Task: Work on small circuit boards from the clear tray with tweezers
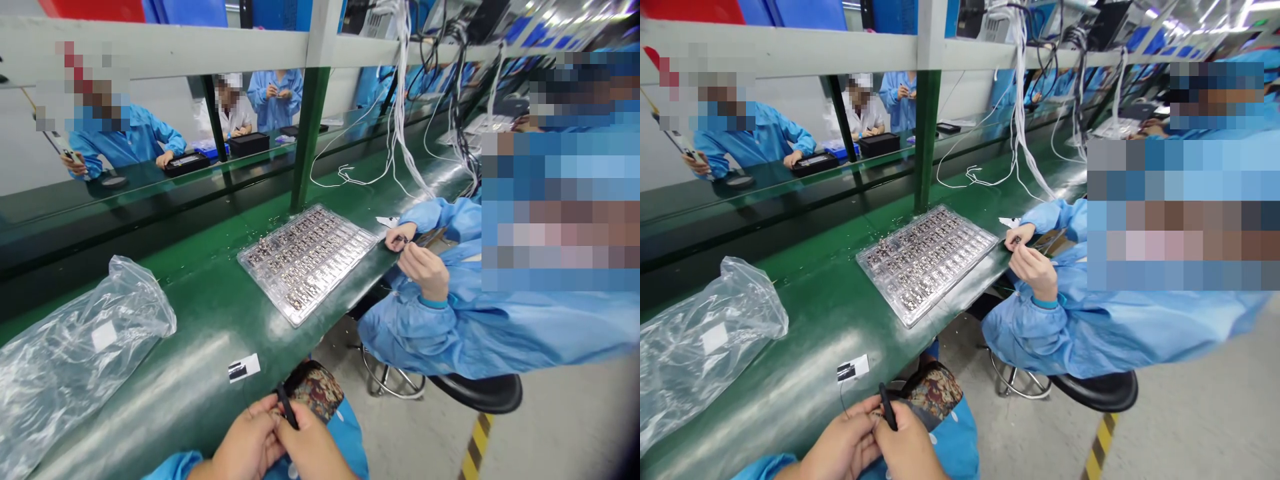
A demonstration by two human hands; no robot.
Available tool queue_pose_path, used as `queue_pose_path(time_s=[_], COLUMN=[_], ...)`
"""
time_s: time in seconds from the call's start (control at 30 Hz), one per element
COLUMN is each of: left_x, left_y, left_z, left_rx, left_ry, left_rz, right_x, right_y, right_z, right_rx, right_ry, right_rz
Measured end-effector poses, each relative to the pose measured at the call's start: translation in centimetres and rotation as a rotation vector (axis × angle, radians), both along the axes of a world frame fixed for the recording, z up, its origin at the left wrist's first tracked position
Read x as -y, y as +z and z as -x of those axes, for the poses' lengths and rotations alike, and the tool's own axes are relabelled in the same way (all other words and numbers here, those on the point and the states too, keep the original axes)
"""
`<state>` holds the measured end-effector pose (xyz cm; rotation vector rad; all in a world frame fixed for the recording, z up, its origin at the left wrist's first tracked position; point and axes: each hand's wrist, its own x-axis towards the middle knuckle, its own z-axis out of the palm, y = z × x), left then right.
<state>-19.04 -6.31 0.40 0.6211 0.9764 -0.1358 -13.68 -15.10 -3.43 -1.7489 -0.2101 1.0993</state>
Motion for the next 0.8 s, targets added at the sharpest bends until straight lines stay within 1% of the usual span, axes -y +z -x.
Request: queue_pose_path(time_s=[0.1,0.2,0.27,0.37,0.47,0.63,0.8], left_x=[-0.1,-0.4,-0.8,-1.2,-1.4,-1.6,-1.7], left_y=[-0.4,-1.5,-2.3,-3.0,-3.2,-3.4,-4.0], left_z=[0.2,0.3,0.2,-0.1,-0.3,-0.4,-0.5], left_rx=[0.029,0.068,0.051,0.026,0.034,0.026,0.006], left_ry=[-0.003,0.029,0.050,0.029,-0.004,0.013,0.036], left_rz=[-0.001,0.020,0.039,0.059,0.075,0.061,0.048], right_x=[-0.1,-0.3,-0.4,-0.3,0.0,0.0,-0.3], right_y=[0.1,0.1,0.0,-0.3,-0.5,-0.4,-0.2], right_z=[-0.1,-0.4,-0.6,-0.7,-0.7,-0.8,-0.7], right_rx=[0.011,0.020,0.020,0.030,0.049,0.046,0.090], right_ry=[0.001,-0.008,-0.012,-0.008,0.010,-0.010,-0.008], right_rz=[0.001,-0.009,-0.020,-0.023,-0.031,-0.026,-0.011])
